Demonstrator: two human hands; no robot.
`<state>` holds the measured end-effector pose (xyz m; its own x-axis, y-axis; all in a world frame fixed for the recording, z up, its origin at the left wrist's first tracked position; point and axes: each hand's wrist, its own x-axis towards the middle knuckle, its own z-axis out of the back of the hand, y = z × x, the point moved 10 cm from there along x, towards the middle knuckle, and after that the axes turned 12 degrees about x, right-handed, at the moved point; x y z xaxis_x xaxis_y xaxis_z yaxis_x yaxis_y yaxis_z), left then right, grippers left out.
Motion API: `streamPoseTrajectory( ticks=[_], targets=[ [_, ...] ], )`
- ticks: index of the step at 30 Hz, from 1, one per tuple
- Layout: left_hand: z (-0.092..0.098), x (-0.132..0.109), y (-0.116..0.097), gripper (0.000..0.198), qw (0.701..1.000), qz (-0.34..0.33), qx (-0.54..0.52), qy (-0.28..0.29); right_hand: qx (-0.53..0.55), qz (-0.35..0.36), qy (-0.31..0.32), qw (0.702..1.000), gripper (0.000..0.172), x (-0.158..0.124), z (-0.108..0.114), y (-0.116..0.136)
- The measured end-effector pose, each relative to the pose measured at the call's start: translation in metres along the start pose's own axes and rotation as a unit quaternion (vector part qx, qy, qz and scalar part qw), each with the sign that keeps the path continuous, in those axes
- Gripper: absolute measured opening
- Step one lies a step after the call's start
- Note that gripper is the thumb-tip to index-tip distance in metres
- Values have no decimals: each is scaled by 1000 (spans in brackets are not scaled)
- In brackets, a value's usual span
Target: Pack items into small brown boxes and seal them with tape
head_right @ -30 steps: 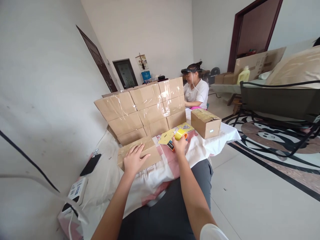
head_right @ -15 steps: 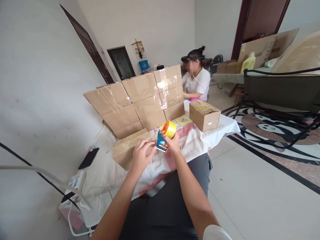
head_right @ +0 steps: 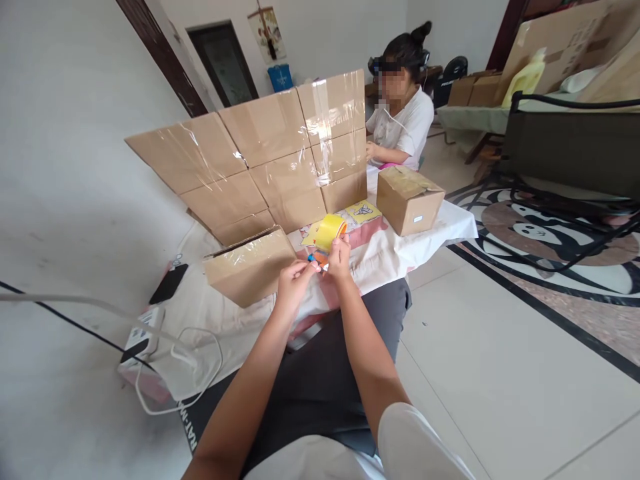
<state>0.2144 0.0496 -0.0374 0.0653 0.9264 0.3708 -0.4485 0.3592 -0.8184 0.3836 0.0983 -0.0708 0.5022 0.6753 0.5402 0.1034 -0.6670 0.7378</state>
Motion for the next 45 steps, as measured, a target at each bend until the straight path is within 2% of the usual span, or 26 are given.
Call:
streamPoseTrajectory(
  ticks=[2,4,7,11,15,19,22,24,32,36,40,45],
  targets=[
    [2,-12,3,27,1000,6,6,10,1,1,-4,1000,64,2,2,-1],
    [6,-27,7,29,1000,-4,24,17,21,-10,-34,999,60,4,10,-1],
    [11,-51,22,31,999,14,31,42,99,-70,-67,990,49,4,14,-6],
    [11,-75,53,30,992,105,-10,72,198,-119,-12,973,39,3,-5,0],
    [10,-80,64,37,985,143,-24,96,228,-120,3,966,41,1,-15,8],
    [11,-83,61,41,976,169,-50,131,187,-96,3,978,42,0,-11,11],
    [20,-85,50,41,977,155,-45,137,87,-39,7,995,40,1,-3,19],
    [25,-88,47,38,978,150,-32,141,60,-27,19,998,40,0,-4,21],
    [38,-88,49,29,985,115,60,110,242,-110,10,964,41,-12,-24,31],
    [44,-88,48,46,987,115,72,89,241,-114,-22,964,41,-21,-17,42],
    [46,-89,48,49,988,122,68,73,217,-82,-34,972,39,-28,-10,64],
    [56,-93,43,56,989,107,100,29,193,-78,-15,978,39,-41,-21,95]
  ],
)
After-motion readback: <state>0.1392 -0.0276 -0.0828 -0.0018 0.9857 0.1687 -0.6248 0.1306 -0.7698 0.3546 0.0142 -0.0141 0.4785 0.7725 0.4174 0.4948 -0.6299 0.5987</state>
